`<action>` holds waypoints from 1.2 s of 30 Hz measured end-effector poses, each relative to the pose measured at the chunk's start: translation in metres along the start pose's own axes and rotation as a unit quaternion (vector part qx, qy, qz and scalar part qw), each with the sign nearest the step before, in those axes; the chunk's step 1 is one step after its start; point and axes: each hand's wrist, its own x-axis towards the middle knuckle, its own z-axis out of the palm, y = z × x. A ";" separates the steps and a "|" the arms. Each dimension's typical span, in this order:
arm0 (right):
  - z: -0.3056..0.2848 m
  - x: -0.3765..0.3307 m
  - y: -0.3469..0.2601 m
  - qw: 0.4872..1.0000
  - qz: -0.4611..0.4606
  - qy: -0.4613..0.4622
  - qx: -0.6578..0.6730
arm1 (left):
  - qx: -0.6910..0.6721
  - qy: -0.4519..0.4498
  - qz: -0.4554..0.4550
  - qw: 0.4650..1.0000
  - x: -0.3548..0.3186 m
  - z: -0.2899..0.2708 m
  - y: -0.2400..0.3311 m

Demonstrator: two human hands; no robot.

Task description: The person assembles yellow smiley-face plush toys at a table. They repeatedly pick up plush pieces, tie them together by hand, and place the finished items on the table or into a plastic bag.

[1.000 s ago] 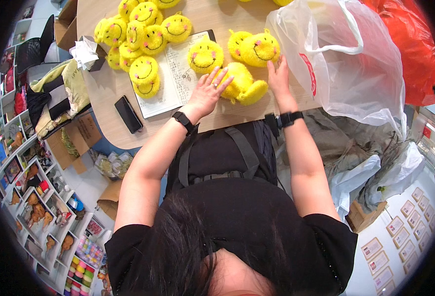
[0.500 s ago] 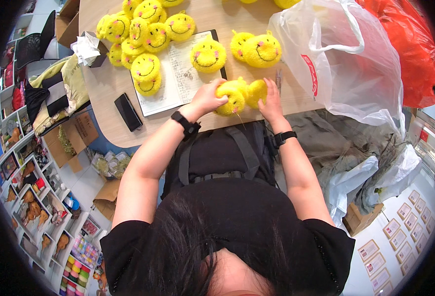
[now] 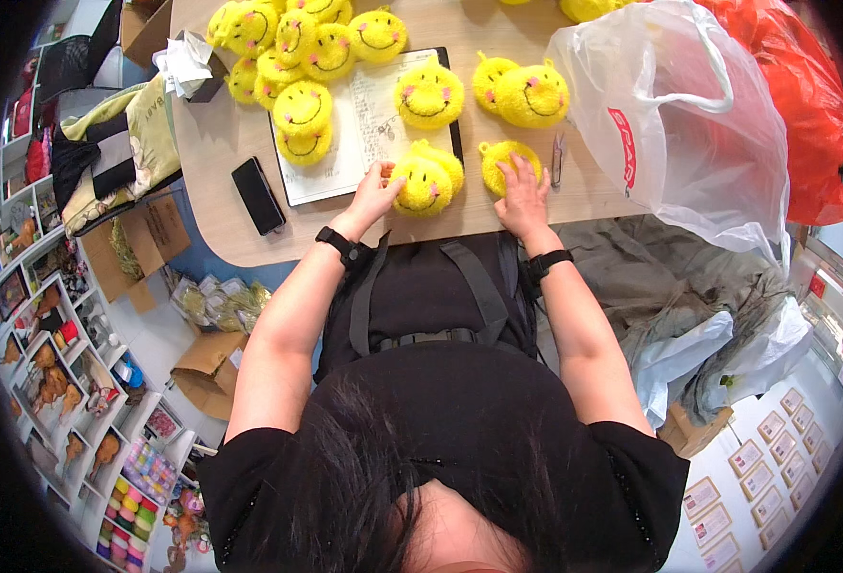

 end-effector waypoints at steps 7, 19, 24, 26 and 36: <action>-0.040 0.021 -0.044 0.964 -0.086 0.063 0.244 | -0.016 -0.007 -0.009 1.000 0.001 0.002 -0.008; -0.015 0.027 -0.075 0.925 0.015 0.084 0.369 | 0.006 0.006 0.002 1.000 -0.001 0.002 0.002; 0.008 -0.065 0.023 0.881 0.286 0.171 0.336 | 0.159 0.055 0.054 0.984 -0.006 0.005 0.010; 0.022 -0.117 0.054 0.846 0.404 0.153 0.313 | 0.183 0.063 0.082 0.978 -0.008 0.006 0.013; 0.000 -0.118 0.053 0.944 0.264 0.006 0.197 | -0.181 -0.227 -0.061 0.955 -0.017 -0.007 0.048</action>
